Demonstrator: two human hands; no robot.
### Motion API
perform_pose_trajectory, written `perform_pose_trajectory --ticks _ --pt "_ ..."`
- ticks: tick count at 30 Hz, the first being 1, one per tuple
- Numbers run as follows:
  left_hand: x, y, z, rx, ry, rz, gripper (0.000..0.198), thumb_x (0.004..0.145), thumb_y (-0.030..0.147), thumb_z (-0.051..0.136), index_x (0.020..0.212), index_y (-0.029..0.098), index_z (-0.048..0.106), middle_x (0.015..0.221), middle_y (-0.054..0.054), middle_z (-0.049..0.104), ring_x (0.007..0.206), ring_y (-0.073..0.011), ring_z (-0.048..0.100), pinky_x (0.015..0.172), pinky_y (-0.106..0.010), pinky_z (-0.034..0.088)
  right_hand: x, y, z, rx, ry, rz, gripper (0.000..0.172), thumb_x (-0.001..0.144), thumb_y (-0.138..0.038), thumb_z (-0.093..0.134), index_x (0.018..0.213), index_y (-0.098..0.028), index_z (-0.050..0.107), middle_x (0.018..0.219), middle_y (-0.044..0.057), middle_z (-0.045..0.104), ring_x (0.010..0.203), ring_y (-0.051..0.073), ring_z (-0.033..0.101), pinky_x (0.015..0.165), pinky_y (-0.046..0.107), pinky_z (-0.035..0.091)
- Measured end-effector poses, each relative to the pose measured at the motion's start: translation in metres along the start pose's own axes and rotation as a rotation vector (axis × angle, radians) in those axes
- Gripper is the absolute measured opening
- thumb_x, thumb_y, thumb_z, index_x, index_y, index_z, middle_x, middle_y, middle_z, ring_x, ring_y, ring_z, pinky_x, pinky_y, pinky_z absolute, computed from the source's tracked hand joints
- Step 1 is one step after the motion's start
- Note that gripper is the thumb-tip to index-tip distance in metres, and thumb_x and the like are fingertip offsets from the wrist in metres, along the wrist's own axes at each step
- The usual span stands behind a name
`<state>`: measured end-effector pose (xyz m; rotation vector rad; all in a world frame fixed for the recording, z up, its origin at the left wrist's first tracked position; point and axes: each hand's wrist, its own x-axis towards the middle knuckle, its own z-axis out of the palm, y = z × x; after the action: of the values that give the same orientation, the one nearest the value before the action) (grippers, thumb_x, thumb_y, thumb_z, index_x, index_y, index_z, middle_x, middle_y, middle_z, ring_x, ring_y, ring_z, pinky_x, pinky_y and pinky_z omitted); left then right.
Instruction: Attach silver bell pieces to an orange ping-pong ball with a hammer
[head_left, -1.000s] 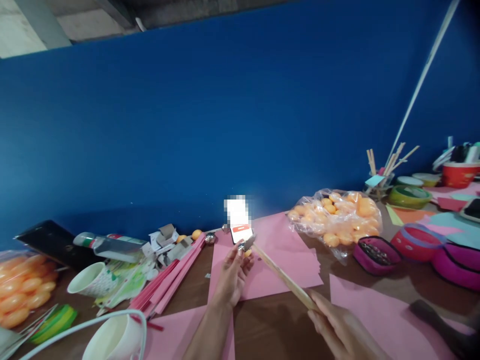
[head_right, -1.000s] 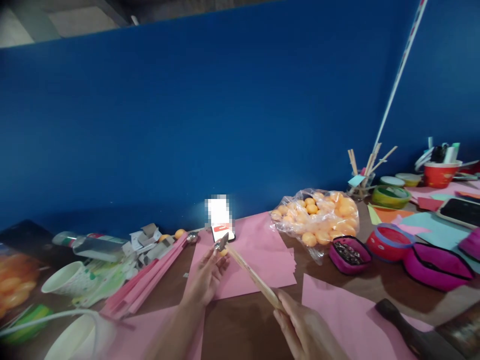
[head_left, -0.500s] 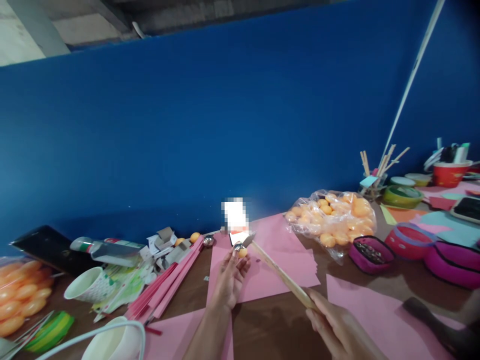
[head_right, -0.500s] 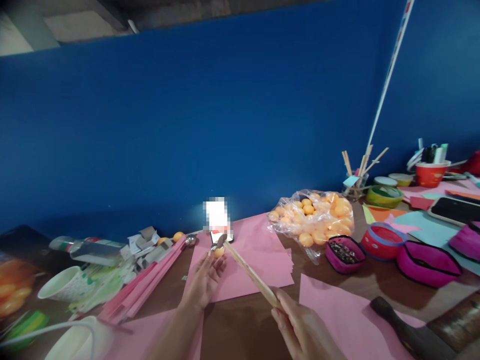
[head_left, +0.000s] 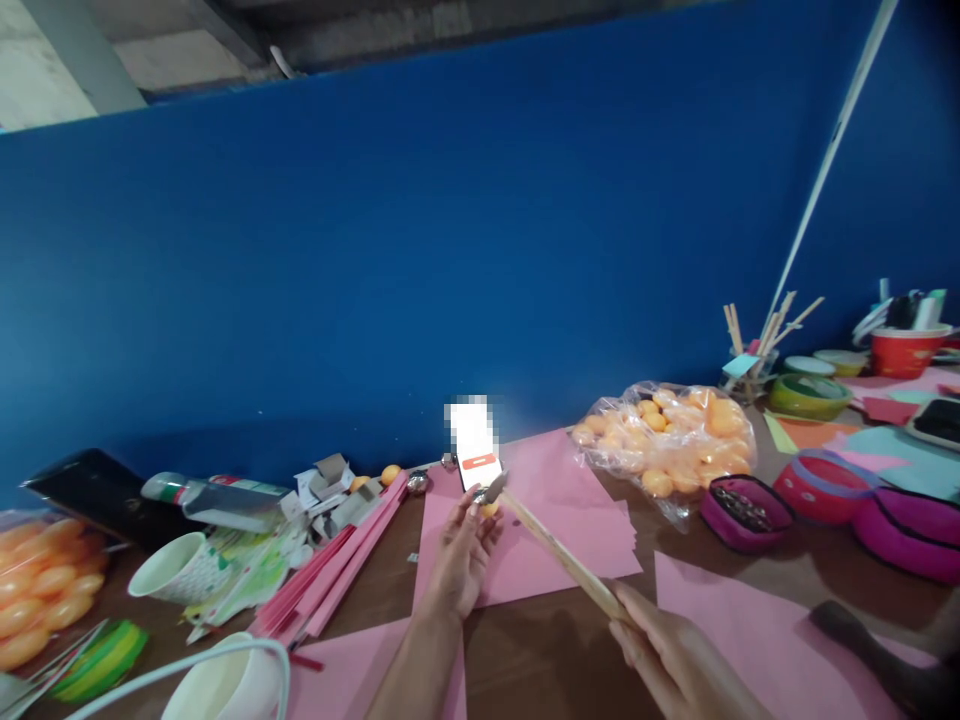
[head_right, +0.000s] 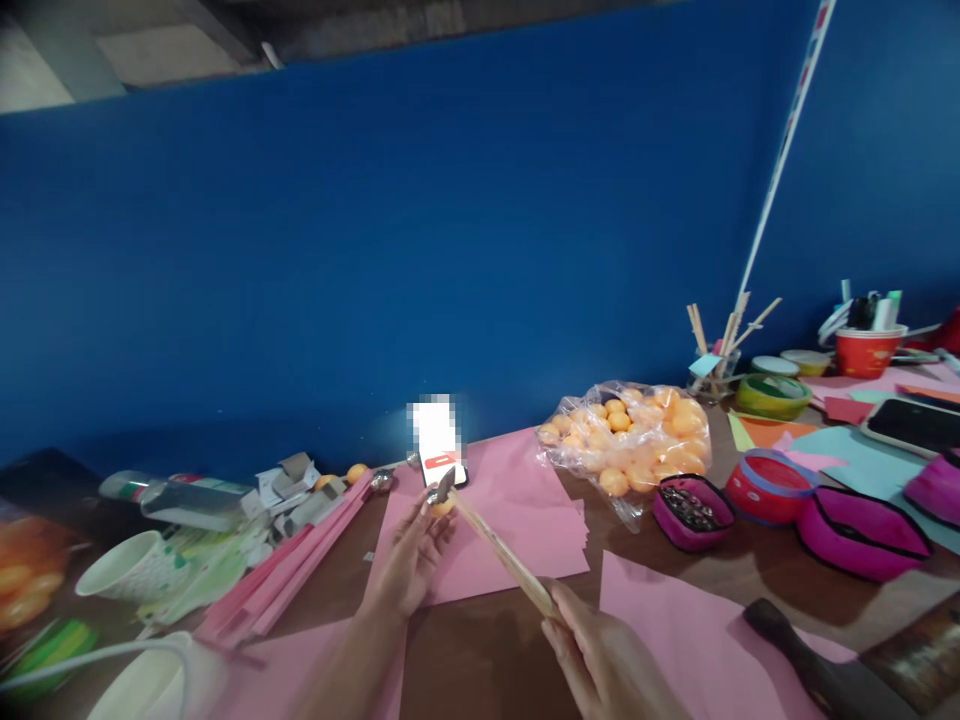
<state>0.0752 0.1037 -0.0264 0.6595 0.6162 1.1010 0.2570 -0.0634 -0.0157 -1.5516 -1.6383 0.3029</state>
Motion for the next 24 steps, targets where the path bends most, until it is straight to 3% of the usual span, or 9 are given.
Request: perform_pose_trajectory --ticks 5,12,20,24 --pt "0.0001 0.0002 -0.0009 0.018 0.020 0.028 0.039 0.073 0.021 0.063 0.111 0.022 0.054 0.097 -0.005 0.064 0.086 -0.0151 0.062 0.081 -0.028 0.048 -0.0001 0.0008 -0.0014 0.007 0.000 -0.001 0.027 0.088 -0.036 0.037 0.096 -0.021 0.058 0.058 0.001 0.061 0.047 0.013 0.058 0.047 0.017 0.047" --pt "0.0003 -0.0007 -0.0007 0.029 0.032 0.014 0.038 0.070 0.023 0.065 0.107 0.020 0.056 0.090 -0.005 0.066 0.084 -0.0164 0.063 0.077 -0.028 0.050 -0.0029 0.0032 0.0025 -0.018 0.048 -0.017 0.033 0.088 -0.041 0.034 0.101 -0.020 0.056 0.068 0.004 0.065 0.059 0.016 0.062 0.055 0.020 0.050" --pt "-0.0011 0.0017 0.0025 0.010 0.080 0.003 0.031 0.069 0.022 0.067 0.098 0.019 0.059 0.088 -0.004 0.066 0.079 -0.0147 0.064 0.073 -0.026 0.051 0.0026 -0.0045 -0.0045 0.013 -0.070 0.023 0.028 0.088 -0.035 0.033 0.084 -0.021 0.057 0.057 0.000 0.061 0.046 0.012 0.057 0.044 0.017 0.045" --pt "0.0006 0.0008 0.0011 -0.008 0.088 0.005 0.026 0.068 0.023 0.068 0.092 0.017 0.060 0.083 -0.005 0.067 0.081 -0.0163 0.064 0.074 -0.027 0.050 -0.0010 0.0008 -0.0039 -0.003 -0.017 -0.002 0.030 0.086 -0.041 0.035 0.089 -0.022 0.059 0.065 0.003 0.065 0.058 0.016 0.062 0.051 0.020 0.050"
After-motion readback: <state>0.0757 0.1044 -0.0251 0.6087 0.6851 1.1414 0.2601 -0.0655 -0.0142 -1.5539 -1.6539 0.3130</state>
